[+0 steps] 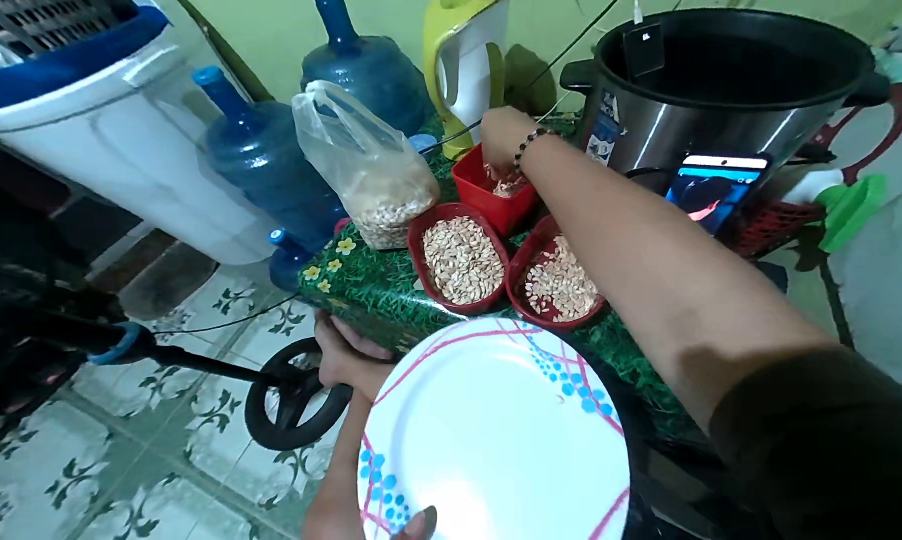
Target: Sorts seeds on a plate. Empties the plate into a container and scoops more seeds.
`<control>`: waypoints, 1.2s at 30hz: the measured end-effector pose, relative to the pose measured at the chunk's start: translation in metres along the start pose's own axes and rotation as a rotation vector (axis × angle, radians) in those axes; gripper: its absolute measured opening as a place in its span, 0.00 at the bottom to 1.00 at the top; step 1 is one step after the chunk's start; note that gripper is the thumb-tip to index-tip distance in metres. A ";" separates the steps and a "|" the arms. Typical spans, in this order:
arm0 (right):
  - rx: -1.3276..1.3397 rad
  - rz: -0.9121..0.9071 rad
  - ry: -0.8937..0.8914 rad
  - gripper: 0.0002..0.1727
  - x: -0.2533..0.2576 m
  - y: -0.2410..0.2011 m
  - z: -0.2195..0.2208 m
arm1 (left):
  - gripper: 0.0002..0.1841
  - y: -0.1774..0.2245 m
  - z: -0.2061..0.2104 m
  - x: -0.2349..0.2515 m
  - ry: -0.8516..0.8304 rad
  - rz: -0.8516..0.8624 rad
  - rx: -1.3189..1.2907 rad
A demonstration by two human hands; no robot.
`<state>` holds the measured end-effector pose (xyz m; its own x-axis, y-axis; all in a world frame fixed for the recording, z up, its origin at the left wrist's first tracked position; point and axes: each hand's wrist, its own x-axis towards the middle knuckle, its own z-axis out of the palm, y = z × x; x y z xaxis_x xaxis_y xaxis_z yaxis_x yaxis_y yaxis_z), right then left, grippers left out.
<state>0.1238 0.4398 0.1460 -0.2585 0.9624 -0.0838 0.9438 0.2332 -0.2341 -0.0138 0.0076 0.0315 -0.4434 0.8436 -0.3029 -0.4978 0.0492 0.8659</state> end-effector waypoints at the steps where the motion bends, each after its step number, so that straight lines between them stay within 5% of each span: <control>1: -0.001 -0.011 -0.005 0.14 0.000 0.000 -0.006 | 0.15 0.002 -0.002 0.008 -0.008 0.011 0.000; 16: 0.067 0.002 -0.053 0.11 -0.004 0.012 -0.045 | 0.12 0.023 0.067 0.095 -0.055 0.081 -0.035; 28: 0.229 -0.306 -0.196 0.08 -0.110 -0.008 -0.089 | 0.13 0.026 0.089 0.092 -0.181 0.101 -0.023; 36: -0.053 -0.559 -0.127 0.05 -0.232 -0.026 -0.048 | 0.14 0.022 0.070 0.049 -0.268 0.014 -0.047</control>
<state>0.1687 0.2174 0.2180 -0.7404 0.6677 -0.0775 0.6652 0.7112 -0.2273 0.0059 0.0869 0.0633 -0.2403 0.9558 -0.1694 -0.5303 0.0169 0.8477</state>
